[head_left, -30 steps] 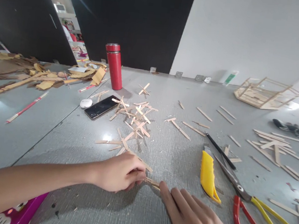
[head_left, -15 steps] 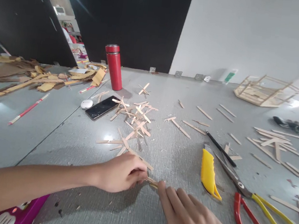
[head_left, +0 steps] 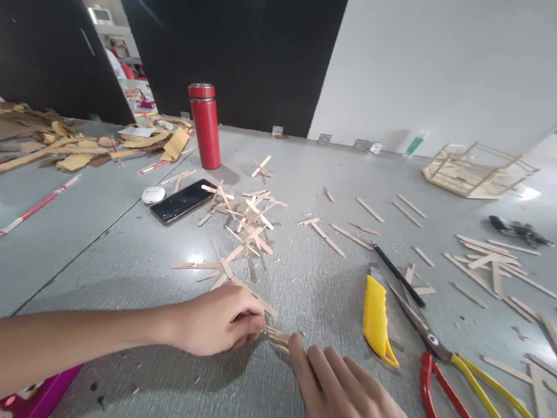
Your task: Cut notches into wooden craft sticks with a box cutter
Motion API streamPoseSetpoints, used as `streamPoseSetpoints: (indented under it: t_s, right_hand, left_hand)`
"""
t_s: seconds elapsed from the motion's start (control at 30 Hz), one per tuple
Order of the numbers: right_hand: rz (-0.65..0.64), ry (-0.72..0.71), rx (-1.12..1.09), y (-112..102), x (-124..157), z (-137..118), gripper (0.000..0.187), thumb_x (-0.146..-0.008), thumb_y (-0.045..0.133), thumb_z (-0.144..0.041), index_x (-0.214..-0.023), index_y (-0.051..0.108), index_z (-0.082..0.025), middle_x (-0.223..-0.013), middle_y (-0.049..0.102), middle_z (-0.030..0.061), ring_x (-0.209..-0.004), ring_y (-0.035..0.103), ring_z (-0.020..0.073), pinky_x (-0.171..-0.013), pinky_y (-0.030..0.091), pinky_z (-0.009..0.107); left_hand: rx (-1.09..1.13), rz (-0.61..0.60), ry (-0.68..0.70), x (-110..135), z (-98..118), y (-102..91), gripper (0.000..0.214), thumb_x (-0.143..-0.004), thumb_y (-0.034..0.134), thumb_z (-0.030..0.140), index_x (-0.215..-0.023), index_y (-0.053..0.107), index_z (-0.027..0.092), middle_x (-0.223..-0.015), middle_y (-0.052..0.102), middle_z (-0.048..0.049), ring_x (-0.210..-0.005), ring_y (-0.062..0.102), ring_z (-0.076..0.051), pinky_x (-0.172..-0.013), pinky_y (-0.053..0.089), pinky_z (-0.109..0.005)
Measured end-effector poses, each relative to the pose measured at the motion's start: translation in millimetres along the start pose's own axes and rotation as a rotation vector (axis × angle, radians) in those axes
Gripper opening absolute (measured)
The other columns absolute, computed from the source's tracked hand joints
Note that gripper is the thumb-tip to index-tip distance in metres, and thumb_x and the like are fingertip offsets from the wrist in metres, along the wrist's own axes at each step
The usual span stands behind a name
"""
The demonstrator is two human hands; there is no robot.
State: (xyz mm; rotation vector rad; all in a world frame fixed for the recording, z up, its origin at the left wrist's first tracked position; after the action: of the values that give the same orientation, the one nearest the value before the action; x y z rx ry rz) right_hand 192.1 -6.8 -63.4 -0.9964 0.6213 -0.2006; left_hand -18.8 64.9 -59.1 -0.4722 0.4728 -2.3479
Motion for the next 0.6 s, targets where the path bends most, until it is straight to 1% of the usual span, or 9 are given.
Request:
streamPoseSetpoints:
  t_s: [0.1,0.3,0.37,0.47,0.53,0.6]
  right_hand:
    - [0.002,0.007,-0.003,1.3,0.9,0.7,0.040,-0.094,0.035,0.006,-0.117,0.068,0.003,-0.080,0.076,0.0108,-0.062,0.073,0.0222,-0.050,0.050,0.036]
    - [-0.012,-0.001,-0.025,2.6,4.1,2.1,0.041,-0.093,0.036,0.006,-0.119,0.067,0.005,-0.085,0.076,0.0133,-0.064,0.073,0.0245,-0.049,0.053,0.037]
    - [-0.013,-0.008,-0.038,1.8,3.6,1.7,0.039,-0.093,0.037,0.005,-0.119,0.066,0.006,-0.082,0.075,0.0129,-0.062,0.072,0.0246,-0.049,0.054,0.037]
    - [-0.011,-0.026,-0.067,1.3,2.0,1.9,0.036,-0.094,0.040,0.003,-0.119,0.066,0.007,-0.076,0.071,0.0107,-0.060,0.071,0.0248,-0.048,0.055,0.037]
    - [-0.006,-0.028,-0.096,1.8,1.1,3.1,0.036,-0.096,0.038,0.002,-0.119,0.065,0.007,-0.076,0.070,0.0099,-0.060,0.071,0.0249,-0.050,0.056,0.038]
    - [0.000,-0.018,-0.136,3.1,0.8,4.8,0.038,-0.098,0.034,0.002,-0.120,0.065,0.006,-0.077,0.070,0.0099,-0.062,0.071,0.0244,-0.052,0.057,0.037]
  left_hand:
    - [0.009,-0.003,-0.018,0.0,1.0,-0.3,0.033,-0.099,0.047,0.016,-0.066,0.051,0.019,-0.053,0.050,0.0050,-0.047,0.043,-0.007,-0.051,0.035,-0.020]
    - [0.038,-0.008,-0.065,0.3,1.1,0.0,0.033,-0.099,0.049,0.019,-0.066,0.051,0.018,-0.054,0.051,0.0049,-0.046,0.042,-0.006,-0.048,0.033,-0.019]
    - [0.063,-0.011,-0.096,0.1,-1.3,0.6,0.032,-0.100,0.049,0.023,-0.069,0.051,0.019,-0.054,0.051,0.0051,-0.043,0.041,-0.006,-0.045,0.032,-0.018]
    - [0.112,-0.008,-0.159,-0.2,-6.9,1.3,0.032,-0.104,0.044,0.033,-0.076,0.052,0.020,-0.055,0.053,0.0051,-0.037,0.041,-0.006,-0.039,0.032,-0.018]
    - [0.142,0.008,-0.187,0.0,-9.3,0.8,0.033,-0.106,0.040,0.039,-0.081,0.052,0.021,-0.055,0.053,0.0055,-0.035,0.041,-0.008,-0.035,0.031,-0.018]
    - [0.161,0.038,-0.185,1.0,-8.3,-0.9,0.034,-0.106,0.039,0.042,-0.084,0.052,0.021,-0.056,0.052,0.0059,-0.035,0.041,-0.008,-0.035,0.031,-0.018]
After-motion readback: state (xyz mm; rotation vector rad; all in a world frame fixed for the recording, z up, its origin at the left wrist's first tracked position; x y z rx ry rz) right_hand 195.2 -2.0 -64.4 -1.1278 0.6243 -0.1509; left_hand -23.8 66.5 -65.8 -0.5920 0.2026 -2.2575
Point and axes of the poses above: each hand's wrist, its own x-axis away from the middle knuckle, its own y-axis out of the palm, z = x × y, the point moved 2 cm from there along -x, towards the middle knuckle
